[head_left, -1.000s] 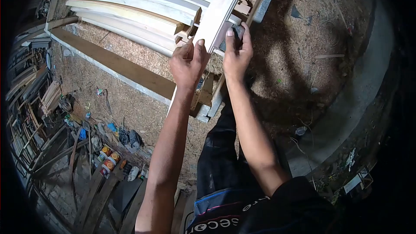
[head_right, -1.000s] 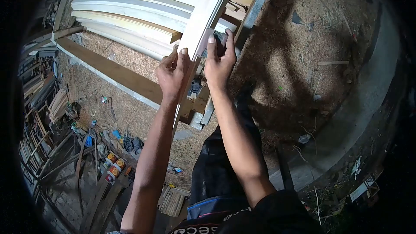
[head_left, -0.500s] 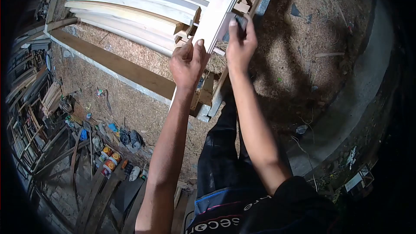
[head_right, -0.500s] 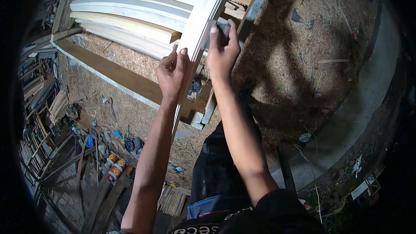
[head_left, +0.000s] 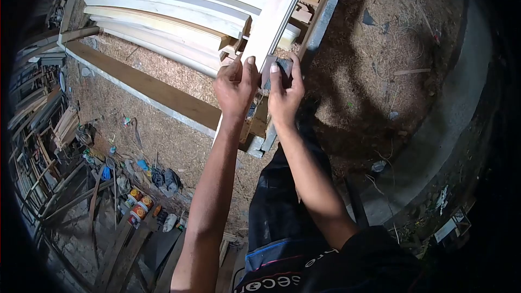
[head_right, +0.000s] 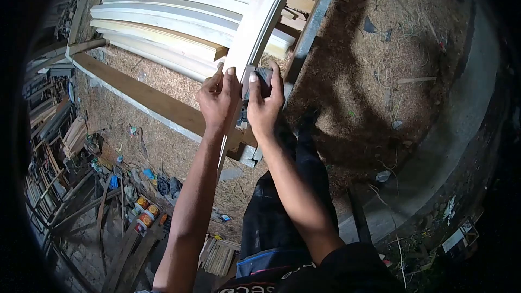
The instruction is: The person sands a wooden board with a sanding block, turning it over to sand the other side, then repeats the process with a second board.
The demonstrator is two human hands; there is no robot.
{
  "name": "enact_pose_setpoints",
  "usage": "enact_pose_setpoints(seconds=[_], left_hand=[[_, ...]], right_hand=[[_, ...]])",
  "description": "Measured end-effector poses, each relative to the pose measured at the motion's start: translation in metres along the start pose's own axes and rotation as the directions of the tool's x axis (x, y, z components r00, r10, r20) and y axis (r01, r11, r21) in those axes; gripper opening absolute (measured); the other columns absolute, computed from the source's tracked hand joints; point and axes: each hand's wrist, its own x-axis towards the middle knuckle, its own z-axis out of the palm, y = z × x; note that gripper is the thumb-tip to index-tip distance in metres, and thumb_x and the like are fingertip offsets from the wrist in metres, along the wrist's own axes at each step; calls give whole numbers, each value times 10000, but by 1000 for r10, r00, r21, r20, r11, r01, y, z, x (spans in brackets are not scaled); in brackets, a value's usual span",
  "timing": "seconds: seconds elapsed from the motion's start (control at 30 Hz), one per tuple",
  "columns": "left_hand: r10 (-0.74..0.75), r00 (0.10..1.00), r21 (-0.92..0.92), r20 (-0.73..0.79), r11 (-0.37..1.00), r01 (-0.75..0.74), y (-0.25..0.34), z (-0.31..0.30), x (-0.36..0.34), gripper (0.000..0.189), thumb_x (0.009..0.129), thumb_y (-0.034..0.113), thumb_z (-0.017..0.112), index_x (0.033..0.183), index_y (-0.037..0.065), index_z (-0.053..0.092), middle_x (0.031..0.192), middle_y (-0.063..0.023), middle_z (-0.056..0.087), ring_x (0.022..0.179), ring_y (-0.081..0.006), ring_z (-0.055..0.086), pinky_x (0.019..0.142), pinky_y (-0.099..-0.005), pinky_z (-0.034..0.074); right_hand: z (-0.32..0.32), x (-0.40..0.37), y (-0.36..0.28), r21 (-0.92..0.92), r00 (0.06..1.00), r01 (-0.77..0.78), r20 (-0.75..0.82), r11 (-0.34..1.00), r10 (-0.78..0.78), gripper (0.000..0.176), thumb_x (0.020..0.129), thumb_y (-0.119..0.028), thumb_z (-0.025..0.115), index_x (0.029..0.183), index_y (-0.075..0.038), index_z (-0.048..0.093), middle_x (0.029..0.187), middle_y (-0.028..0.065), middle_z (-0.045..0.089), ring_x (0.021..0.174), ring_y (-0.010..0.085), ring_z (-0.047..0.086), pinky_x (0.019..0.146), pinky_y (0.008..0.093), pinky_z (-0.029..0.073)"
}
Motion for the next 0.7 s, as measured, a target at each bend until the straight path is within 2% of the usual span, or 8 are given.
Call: enact_pose_setpoints(seconds=[0.03, 0.07, 0.13, 0.2, 0.27, 0.4, 0.57, 0.7], left_hand=[[-3, 1000, 0, -1, 1000, 3, -1, 0, 1, 396, 919, 282, 743, 1068, -85, 732, 762, -211, 679, 656, -216, 680, 566, -343, 524], [16, 1000, 5, -8, 1000, -16, -3, 1, 3, 395, 919, 282, 744, 1065, -85, 732, 769, -210, 679, 664, -220, 682, 571, -341, 526], [24, 1000, 16, -11, 1000, -24, -7, -1, -1, 395, 919, 283, 744, 1062, -85, 733, 777, -210, 680, 672, -223, 684, 577, -339, 528], [30, 999, 15, -32, 999, -30, -5, 0, 2, 406, 919, 288, 746, 1056, -93, 727, 786, -210, 679, 683, -227, 682, 588, -344, 526], [19, 1000, 34, -12, 999, -19, 2, -4, -3, 393, 917, 294, 743, 1051, -75, 734, 765, -210, 669, 688, -225, 678, 605, -367, 525], [10, 1000, 100, 8, 995, -11, 5, -3, 2, 371, 933, 314, 705, 1048, -36, 747, 740, -214, 667, 664, -267, 667, 613, -390, 519], [67, 998, 84, 19, 994, -69, 11, -6, 1, 360, 966, 303, 648, 1069, -27, 745, 816, -238, 705, 686, -319, 666, 658, -404, 522], [-24, 998, 112, 56, 994, 17, 7, -7, 1, 430, 999, 344, 610, 1102, -59, 722, 852, -257, 700, 797, -290, 687, 745, -408, 519]], right_hand=[[-1, 7, -1, -25, 999, -47, -8, 999, 47, 547, 1001, -230, 639, 1412, 78, 452, 1323, 277, 563, 1240, 311, 544, 1052, 429, 423], [2, 22, 0, -24, 997, 66, -31, 998, -67, 558, 996, -238, 648, 1411, 78, 451, 1297, 261, 585, 1190, 300, 580, 1006, 412, 461], [2, 46, -38, -24, 997, -78, -24, 997, 77, 563, 998, -236, 645, 1411, 87, 440, 1272, 261, 598, 1157, 280, 607, 950, 377, 499], [4, 60, -25, 79, 999, 49, 8, 996, -50, 572, 1004, -232, 635, 1418, 99, 421, 1260, 278, 594, 1150, 278, 619, 919, 357, 523], [3, 54, -24, 71, 999, 39, -13, 997, -38, 583, 1011, -222, 620, 1443, 99, 393, 1299, 310, 570, 1200, 298, 598, 962, 366, 518], [1, 19, -15, -40, 999, 48, 0, 998, -48, 609, 1012, -216, 613, 1458, 117, 366, 1430, 329, 474, 1381, 365, 448, 1133, 431, 375], [0, -12, -8, -16, 1000, -1, 5, 1000, 1, 533, 1009, -189, 616, 1419, 92, 426, 1366, 279, 537, 1284, 332, 522, 1090, 422, 395], [-1, 8, 0, -5, 1000, 2, 10, 1000, -2, 584, 1000, -237, 638, 1424, 103, 424, 1375, 285, 537, 1310, 334, 509, 1111, 424, 376]])
